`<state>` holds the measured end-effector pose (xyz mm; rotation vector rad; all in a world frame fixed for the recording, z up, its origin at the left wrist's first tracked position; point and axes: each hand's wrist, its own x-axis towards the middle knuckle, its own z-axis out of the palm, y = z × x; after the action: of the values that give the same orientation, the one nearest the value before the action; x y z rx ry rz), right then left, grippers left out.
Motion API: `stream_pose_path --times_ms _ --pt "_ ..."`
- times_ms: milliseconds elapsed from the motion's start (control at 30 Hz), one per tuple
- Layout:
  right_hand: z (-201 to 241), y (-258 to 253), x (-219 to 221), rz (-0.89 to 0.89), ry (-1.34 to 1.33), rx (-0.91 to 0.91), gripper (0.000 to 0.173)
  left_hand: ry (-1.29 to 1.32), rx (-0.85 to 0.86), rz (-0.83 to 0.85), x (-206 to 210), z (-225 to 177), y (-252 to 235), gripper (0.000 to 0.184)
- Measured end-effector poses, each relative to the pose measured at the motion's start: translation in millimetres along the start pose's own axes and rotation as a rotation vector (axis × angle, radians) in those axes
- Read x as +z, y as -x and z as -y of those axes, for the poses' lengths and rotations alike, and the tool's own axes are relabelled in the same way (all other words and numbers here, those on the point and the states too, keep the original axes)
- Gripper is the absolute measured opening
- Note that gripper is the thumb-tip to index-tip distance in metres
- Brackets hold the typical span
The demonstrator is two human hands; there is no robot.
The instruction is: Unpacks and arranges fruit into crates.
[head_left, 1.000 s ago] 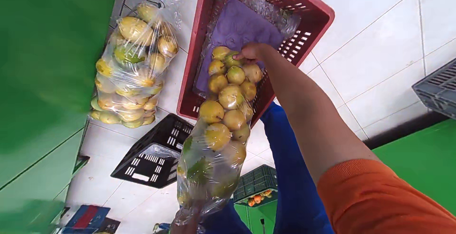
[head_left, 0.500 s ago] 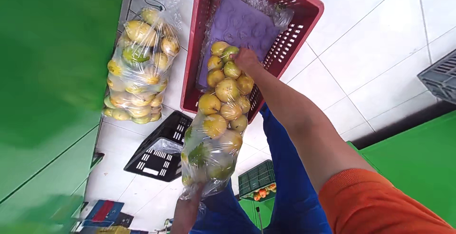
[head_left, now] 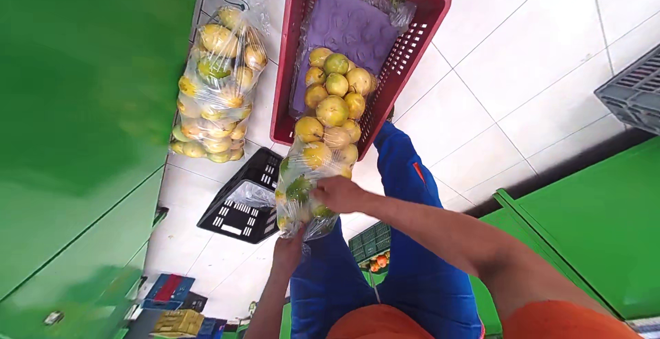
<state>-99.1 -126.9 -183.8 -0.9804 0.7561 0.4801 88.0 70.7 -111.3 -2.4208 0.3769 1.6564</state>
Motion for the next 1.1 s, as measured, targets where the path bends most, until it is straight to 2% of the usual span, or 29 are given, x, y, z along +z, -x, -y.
stream_pose_path --times_ms 100,167,267,333,433,533,633,700,800,867,933,967,1033,1100 --pt "31.7 35.2 59.2 0.149 -0.041 -0.084 0.041 -0.019 0.061 0.001 -1.6 -1.8 4.2 0.036" --pt "52.8 53.2 87.3 0.233 -0.046 -0.136 0.04 0.018 0.038 0.01 -4.9 -10.9 10.1 0.037" --pt "75.8 72.7 119.3 0.35 -0.018 -0.21 0.039 0.015 0.003 -0.025 -1.1 5.8 -3.9 0.041" --pt "91.1 83.6 132.0 0.437 -0.041 -0.272 0.038 0.07 -0.005 -0.048 -2.0 12.2 -8.1 0.041" --pt "109.6 97.4 118.8 0.503 -0.032 -0.357 0.036 0.091 -0.013 -0.073 -7.1 8.2 -7.6 0.044" --pt "92.7 94.8 67.1 0.34 0.287 -0.311 0.029 0.095 0.022 -0.087 -16.5 1.8 3.0 0.044" --pt "38.1 54.5 -12.4 -0.025 0.577 -0.163 0.03 0.133 0.11 -0.079 -18.9 -11.0 18.3 0.04" --pt "-13.4 6.4 -55.7 -0.255 0.523 -0.065 0.037 0.15 0.143 -0.08 -12.1 -22.9 24.9 0.039" --pt "-69.7 -40.2 -63.2 -0.473 0.216 -0.053 0.06 0.22 0.189 -0.069 3.8 -23.2 35.8 0.035" --pt "-67.8 -44.3 -53.4 -0.555 0.111 -0.032 0.062 0.297 0.225 -0.079 6.2 -19.3 48.3 0.033" --pt "-46.5 -29.1 -43.7 -0.56 0.085 -0.021 0.048 0.435 0.24 -0.074 -6.0 -30.0 76.6 0.029" --pt "-32.4 -18.1 -47.9 -0.557 0.084 -0.014 0.043 0.479 0.25 -0.066 -15.4 -46.0 95.1 0.028" --pt "-4.1 12.7 -69.3 -0.508 0.051 0.027 0.046 0.491 0.34 -0.043 -38.6 -88.2 143.1 0.029" --pt "12.8 42.5 -103.3 -0.447 0.024 0.009 0.054 0.531 0.54 0.023 -60.5 -132.9 179.7 0.033"
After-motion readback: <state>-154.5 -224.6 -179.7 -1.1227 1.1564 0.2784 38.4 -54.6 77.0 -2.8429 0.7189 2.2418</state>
